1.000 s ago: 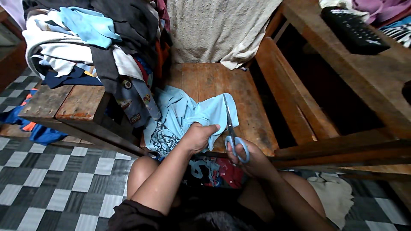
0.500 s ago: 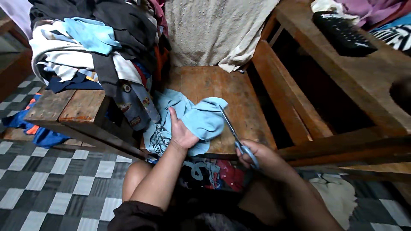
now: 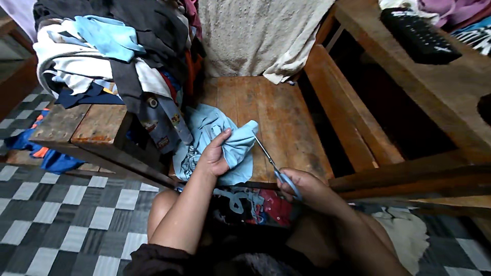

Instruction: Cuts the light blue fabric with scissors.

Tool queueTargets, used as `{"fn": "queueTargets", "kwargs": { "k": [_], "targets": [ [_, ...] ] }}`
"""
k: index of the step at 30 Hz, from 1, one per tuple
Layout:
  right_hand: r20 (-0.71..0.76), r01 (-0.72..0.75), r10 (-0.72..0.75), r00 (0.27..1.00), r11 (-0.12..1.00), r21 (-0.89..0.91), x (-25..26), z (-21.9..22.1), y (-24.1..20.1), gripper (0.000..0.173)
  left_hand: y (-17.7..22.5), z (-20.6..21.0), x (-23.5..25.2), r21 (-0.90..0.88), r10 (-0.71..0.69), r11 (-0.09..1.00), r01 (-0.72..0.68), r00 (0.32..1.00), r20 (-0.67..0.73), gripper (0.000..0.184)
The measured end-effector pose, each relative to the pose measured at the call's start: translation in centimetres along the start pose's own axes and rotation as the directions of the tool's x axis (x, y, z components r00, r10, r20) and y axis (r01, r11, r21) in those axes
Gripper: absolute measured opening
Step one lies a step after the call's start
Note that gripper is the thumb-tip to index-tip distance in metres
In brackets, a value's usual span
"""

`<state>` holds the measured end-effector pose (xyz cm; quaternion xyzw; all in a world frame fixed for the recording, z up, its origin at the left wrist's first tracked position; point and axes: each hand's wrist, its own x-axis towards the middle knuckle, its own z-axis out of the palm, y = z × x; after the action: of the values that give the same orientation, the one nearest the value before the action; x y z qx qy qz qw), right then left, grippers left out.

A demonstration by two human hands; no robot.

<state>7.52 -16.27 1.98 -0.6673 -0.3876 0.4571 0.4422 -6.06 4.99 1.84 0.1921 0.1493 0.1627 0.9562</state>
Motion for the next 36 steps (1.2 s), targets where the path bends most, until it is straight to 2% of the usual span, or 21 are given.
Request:
{"fn": "queueTargets", "kwargs": {
  "k": [6,12,13,17,22,26,30,36],
  "targets": [
    [0.014,0.018,-0.018,1.000,1.000,-0.016,0.3,0.3,0.3,0.010,-0.4,0.2,-0.1,-0.031,-0.027,0.999,0.027,0.999,0.027,0.009],
    [0.060,0.051,-0.053,0.997,0.998,0.041,0.4,0.7,0.7,0.006,0.2,0.8,-0.7,0.126,0.132,0.983,-0.131,0.991,0.002,0.017],
    [0.061,0.059,-0.062,0.996,0.997,0.049,0.4,0.7,0.7,0.010,0.3,0.9,-0.8,0.162,0.151,0.975,-0.149,0.988,-0.001,0.019],
    [0.069,0.090,-0.096,0.993,0.992,0.088,0.7,1.1,1.0,0.043,0.5,1.1,-0.9,0.225,0.176,0.958,-0.176,0.984,0.019,0.022],
    [0.034,0.130,-0.135,0.990,0.982,0.136,1.1,1.7,1.3,0.056,0.6,1.3,-1.1,0.263,0.170,0.950,-0.166,0.985,0.009,0.021],
    [0.038,0.149,-0.157,0.987,0.975,0.164,1.2,1.8,1.4,0.054,0.9,1.3,-1.3,0.280,0.157,0.947,-0.158,0.987,0.028,0.022],
    [0.054,0.123,-0.130,0.990,0.984,0.130,1.2,1.9,1.0,0.043,0.9,1.6,-1.5,0.291,0.138,0.947,-0.139,0.990,0.023,0.022],
    [0.008,0.168,-0.171,0.985,0.977,0.130,1.3,2.2,1.1,0.048,0.5,2.0,-1.3,0.363,0.087,0.928,-0.084,0.996,0.008,0.022]
  ]
}}
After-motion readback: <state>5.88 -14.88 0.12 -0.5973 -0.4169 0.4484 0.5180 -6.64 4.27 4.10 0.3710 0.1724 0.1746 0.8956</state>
